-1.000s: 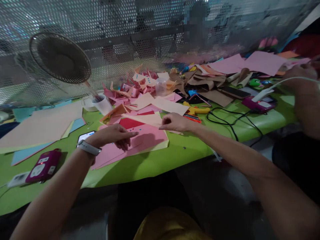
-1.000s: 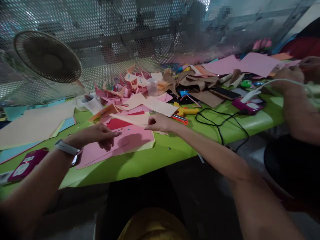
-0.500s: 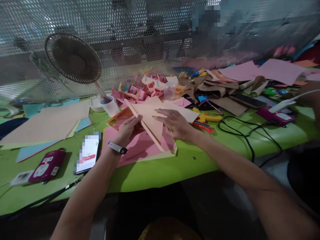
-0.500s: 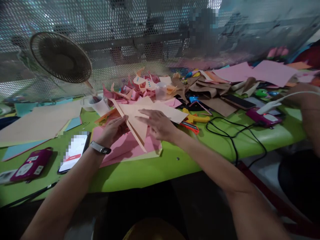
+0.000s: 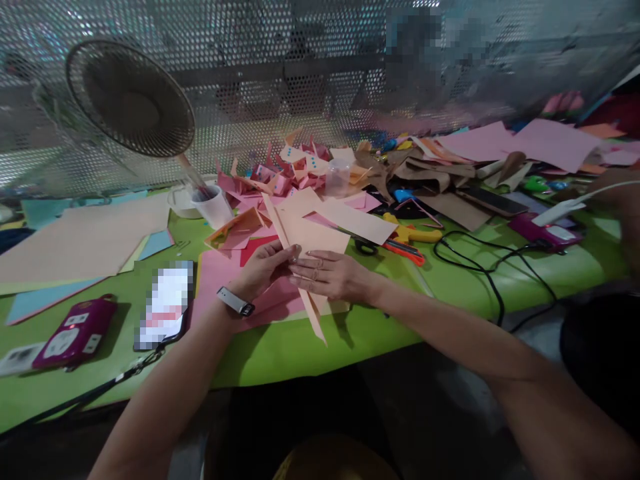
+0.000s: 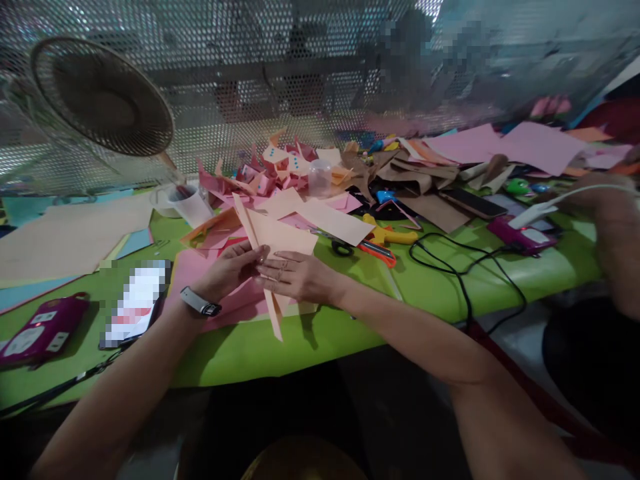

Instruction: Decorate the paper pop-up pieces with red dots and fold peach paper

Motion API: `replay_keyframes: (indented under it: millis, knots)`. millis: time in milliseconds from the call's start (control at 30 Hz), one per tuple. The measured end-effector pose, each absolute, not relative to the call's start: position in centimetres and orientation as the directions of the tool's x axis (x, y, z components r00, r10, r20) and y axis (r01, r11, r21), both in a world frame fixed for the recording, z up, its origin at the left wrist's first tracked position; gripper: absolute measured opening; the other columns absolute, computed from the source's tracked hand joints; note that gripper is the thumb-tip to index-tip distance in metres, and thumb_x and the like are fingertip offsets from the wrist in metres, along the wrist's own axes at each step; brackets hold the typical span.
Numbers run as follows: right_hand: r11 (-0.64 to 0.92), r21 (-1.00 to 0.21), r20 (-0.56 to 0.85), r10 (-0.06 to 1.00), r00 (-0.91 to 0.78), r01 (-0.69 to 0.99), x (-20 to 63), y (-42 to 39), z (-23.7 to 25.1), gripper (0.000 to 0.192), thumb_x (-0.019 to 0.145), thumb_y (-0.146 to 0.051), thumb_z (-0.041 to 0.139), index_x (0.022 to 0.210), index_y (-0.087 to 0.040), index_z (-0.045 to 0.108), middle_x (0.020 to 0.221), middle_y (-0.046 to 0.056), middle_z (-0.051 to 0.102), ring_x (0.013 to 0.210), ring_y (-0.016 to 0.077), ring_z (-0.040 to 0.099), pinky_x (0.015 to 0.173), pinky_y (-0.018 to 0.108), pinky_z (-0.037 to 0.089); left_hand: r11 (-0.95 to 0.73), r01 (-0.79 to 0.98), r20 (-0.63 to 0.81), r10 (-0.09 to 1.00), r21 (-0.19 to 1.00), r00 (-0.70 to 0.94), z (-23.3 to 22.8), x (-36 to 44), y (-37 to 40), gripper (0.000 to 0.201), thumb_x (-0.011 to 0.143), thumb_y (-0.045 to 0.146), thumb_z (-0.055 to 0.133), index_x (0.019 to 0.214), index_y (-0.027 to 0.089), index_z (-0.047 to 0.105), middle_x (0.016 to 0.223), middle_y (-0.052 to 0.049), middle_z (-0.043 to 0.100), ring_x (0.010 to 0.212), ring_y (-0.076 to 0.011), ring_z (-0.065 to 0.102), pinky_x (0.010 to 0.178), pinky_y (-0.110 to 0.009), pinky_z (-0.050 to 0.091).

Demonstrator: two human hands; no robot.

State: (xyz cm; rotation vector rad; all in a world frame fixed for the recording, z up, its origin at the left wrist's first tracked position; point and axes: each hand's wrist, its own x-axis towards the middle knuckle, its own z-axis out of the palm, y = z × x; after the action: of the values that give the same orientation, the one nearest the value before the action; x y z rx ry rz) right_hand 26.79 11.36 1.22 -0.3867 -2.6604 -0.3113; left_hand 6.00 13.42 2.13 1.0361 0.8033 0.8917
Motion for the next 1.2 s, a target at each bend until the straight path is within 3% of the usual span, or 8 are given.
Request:
replay_keyframes:
  millis: [133,267,400,500,733,1000,1200]
  knots:
    - [0.935,0.107,0.510,0.241,-0.826,0.339,26.9,11.0,1.4,0.035,0.098,-0.012,0.045,0.126,-0.023,0.064,0.129,0.008,0.066,0.123,0.0166,0.060,0.106,0.043,0.048,0.122,-0.141,-0.052,0.905,0.982,0.421,1.9,6.2,13.3,0.035,0.067,0.041,0.084,0.086,0.015,0.072,0.071,-0.002,0.070,0.061,-0.0111,0.062,0.060,-0.023,0.052]
    - [0.937,-0.053,0.653,0.295,-0.698,0.346,26.9,11.2,1.3,0.028,0.098,-0.017,0.048,0.113,-0.024,0.070,0.111,0.006,0.075,0.105,0.0164,0.068,0.103,0.042,0.049,0.045,-0.051,-0.015,0.876,0.998,0.482,1.6,6.4,13.0,0.036,0.070,0.048,0.079,0.087,0.017,0.073,0.080,-0.004,0.073,0.071,-0.0160,0.068,0.070,-0.028,0.056]
    - [0.844,-0.312,0.742,0.504,-0.443,0.437,26.5,11.2,1.5,0.026,0.096,-0.038,0.055,0.084,-0.021,0.071,0.078,0.004,0.074,0.075,0.0171,0.067,0.084,0.036,0.054,-0.007,0.008,0.001,0.826,1.000,0.563,1.8,6.9,12.2,0.036,0.074,0.049,0.075,0.091,0.017,0.074,0.091,-0.007,0.074,0.082,-0.0197,0.070,0.079,-0.032,0.057]
    - [0.727,-0.458,0.693,0.652,-0.306,0.511,26.2,11.0,2.1,0.034,0.095,-0.046,0.054,0.080,-0.018,0.066,0.073,0.005,0.069,0.069,0.0181,0.063,0.073,0.033,0.051,-0.056,0.032,0.027,0.813,0.998,0.582,2.1,7.4,11.4,0.031,0.077,0.045,0.074,0.093,0.019,0.075,0.094,-0.008,0.074,0.086,-0.0212,0.070,0.080,-0.034,0.058]
    - [0.593,-0.493,0.632,0.747,-0.207,0.636,26.6,11.5,2.3,0.035,0.093,-0.052,0.053,0.094,-0.019,0.063,0.088,0.008,0.069,0.084,0.0217,0.061,0.081,0.033,0.046,0.126,-0.115,-0.030,0.791,0.985,0.612,2.0,7.6,11.0,0.035,0.084,0.041,0.064,0.114,0.024,0.071,0.122,-0.008,0.068,0.110,-0.0286,0.064,0.087,-0.039,0.057]
    - [0.676,-0.412,0.712,0.657,-0.247,0.612,26.5,11.8,1.2,0.030,0.093,-0.046,0.055,0.099,-0.018,0.064,0.088,0.008,0.070,0.084,0.0224,0.062,0.083,0.037,0.046,0.009,0.011,-0.014,0.810,1.000,0.586,1.7,8.3,10.8,0.042,0.083,0.048,0.069,0.110,0.016,0.068,0.112,-0.011,0.070,0.103,-0.0263,0.066,0.083,-0.036,0.056]
    - [0.662,-0.518,0.723,0.677,-0.137,0.542,26.8,12.0,2.3,0.041,0.085,-0.044,0.066,0.114,-0.017,0.057,0.112,0.013,0.065,0.106,0.0263,0.059,0.094,0.041,0.044,0.011,0.055,-0.041,0.824,0.998,0.566,1.4,8.4,10.9,0.043,0.084,0.052,0.066,0.105,0.015,0.069,0.108,-0.011,0.071,0.100,-0.0251,0.067,0.084,-0.036,0.056]
